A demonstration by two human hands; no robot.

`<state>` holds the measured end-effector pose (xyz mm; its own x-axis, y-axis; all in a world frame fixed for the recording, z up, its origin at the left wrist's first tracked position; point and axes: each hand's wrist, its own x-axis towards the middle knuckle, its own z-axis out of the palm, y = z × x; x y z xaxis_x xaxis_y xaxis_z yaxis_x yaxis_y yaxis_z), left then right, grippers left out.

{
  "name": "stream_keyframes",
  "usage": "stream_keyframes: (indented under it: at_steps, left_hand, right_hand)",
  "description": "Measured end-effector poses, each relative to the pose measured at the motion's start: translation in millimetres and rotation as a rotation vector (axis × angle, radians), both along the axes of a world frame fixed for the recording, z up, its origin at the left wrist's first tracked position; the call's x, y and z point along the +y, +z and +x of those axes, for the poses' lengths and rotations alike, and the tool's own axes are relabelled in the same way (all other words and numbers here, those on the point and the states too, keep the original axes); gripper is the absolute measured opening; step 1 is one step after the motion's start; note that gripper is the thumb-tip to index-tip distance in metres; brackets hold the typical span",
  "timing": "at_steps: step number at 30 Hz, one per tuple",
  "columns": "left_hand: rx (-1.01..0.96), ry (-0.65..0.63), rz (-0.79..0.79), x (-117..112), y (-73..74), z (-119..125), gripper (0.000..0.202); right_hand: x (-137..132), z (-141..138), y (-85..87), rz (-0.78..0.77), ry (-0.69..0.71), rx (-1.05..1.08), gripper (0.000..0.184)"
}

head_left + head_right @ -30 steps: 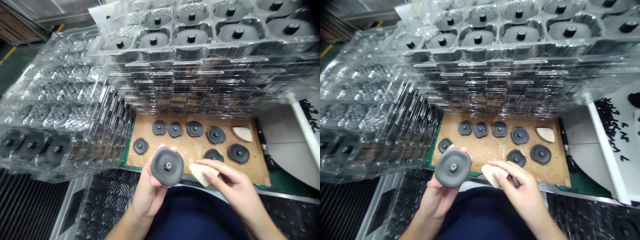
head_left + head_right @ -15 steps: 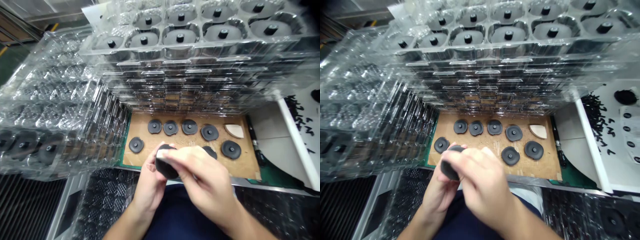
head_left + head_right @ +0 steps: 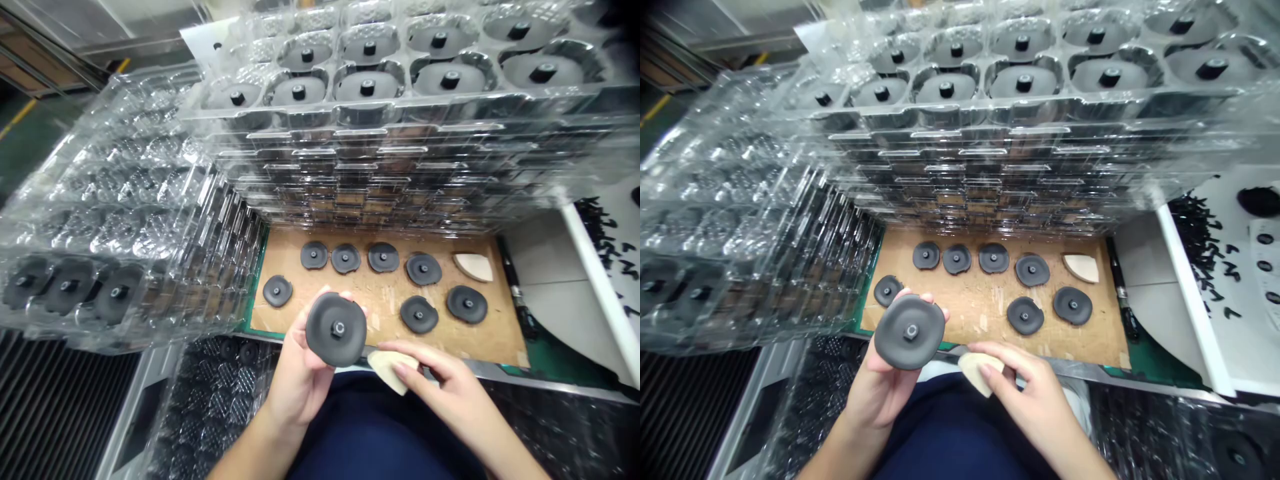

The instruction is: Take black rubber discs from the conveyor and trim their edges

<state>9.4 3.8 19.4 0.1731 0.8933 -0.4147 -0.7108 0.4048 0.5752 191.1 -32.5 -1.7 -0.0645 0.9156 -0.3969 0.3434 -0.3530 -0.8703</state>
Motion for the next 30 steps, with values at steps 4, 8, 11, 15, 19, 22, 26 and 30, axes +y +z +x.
stream_keyframes:
  at_steps: [4,8,11,15,19,22,26,30]
  left_hand:
    - [-0.001,0.006,-0.119,-2.5,-6.5,-1.3,0.059]
    - [-0.058,0.027,-0.240,-2.9,-12.6,-0.4,0.052]
    - [-0.091,0.036,-0.274,-2.4,-14.6,-0.1,0.046]
    - [-0.077,0.010,-0.266,-3.6,-13.0,1.8,0.048]
    - [-0.036,-0.030,-0.210,-8.0,-11.1,5.9,0.057]
    - [0.049,-0.081,-0.207,-10.6,-10.2,5.5,0.051]
    - [0.123,-0.090,-0.176,-9.3,-7.6,5.0,0.041]
    - [0.072,-0.137,-0.133,-4.9,-3.9,6.8,0.040]
  right_hand:
    - [3.7,7.3,-1.7,0.028,0.019,-0.078,0.029]
    - [-0.4,13.1,-13.0,0.051,-0.074,-0.122,0.032]
    - [6.9,19.1,-19.7,0.106,-0.050,-0.157,0.031]
    - [30.1,16.5,-1.6,0.209,-0.087,-0.194,0.029]
    - [41.3,-17.9,37.4,0.605,-0.104,-0.159,0.025]
    - [42.2,-40.8,54.4,0.728,0.155,-0.090,0.024]
    - [46.3,-45.7,58.2,0.591,0.335,-0.073,0.021]
    - [41.2,-43.5,57.4,0.814,0.173,-0.132,0.026]
